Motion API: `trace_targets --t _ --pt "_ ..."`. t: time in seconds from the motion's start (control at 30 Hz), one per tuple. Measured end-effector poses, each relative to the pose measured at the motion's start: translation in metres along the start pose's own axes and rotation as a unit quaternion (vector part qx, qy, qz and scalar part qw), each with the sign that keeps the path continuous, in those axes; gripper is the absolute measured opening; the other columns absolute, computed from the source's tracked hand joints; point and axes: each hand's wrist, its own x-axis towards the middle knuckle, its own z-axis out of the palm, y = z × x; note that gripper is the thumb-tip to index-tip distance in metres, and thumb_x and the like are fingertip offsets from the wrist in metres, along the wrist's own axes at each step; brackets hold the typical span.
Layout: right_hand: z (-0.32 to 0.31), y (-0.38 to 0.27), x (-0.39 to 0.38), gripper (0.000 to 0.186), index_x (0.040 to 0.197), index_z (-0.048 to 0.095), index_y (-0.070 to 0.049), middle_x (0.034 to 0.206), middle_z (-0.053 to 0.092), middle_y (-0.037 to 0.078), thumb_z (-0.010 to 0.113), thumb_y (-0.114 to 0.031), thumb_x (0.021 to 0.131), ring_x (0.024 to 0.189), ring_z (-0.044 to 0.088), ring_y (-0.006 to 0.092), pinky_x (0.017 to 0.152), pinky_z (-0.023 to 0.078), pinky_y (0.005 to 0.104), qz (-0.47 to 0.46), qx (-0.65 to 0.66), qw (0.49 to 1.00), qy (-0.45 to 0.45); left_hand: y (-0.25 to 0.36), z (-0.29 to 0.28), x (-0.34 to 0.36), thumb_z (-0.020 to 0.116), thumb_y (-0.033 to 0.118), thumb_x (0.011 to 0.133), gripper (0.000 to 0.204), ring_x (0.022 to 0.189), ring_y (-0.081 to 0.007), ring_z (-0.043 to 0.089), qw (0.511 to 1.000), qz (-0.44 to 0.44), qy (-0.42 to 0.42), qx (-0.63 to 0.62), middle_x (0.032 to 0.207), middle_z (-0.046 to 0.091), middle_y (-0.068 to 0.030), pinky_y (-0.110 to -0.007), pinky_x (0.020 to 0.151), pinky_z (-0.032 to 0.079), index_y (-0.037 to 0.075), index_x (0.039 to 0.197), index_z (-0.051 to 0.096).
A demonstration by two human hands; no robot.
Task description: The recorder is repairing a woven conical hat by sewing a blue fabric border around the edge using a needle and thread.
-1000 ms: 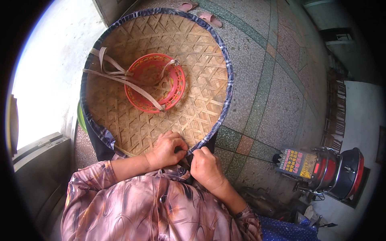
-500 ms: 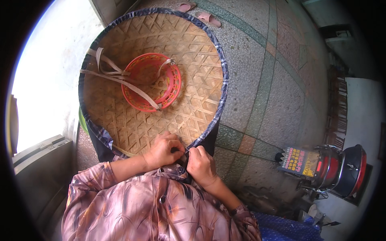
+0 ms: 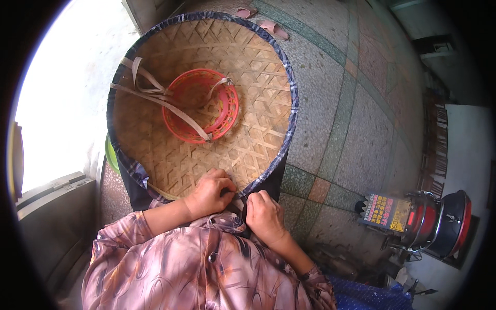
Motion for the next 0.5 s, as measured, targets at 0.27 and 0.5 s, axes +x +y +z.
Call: trace_targets --t 0.27,0.5 --pt "0.018 0.005 0.008 0.011 0.082 0.054 -0.005 0.078 0.056 0.013 0.063 -0.010 0.083 0.068 0.061 0.0330 0.060 0.050 0.0421 -0.031 -0.045 0.998 0.027 -0.007 -0.002 0.003 0.067 0.009 0.075 0.008 0.087 -0.0321 0.060 0.999 0.013 -0.024 0.021 0.087 0.062 -0.0108 -0.040 0.077 0.049 0.008 0.083 0.069" --pt "0.012 0.005 0.008 0.014 0.083 0.054 -0.007 0.081 0.059 0.012 0.065 -0.015 0.083 0.069 0.063 0.0332 0.061 0.051 0.0436 0.007 -0.056 0.998 0.034 0.001 -0.009 0.014 0.063 0.013 0.082 0.013 0.085 -0.0337 0.064 0.998 0.009 -0.059 0.033 0.092 0.060 -0.0124 -0.042 0.072 0.052 0.013 0.093 0.068"
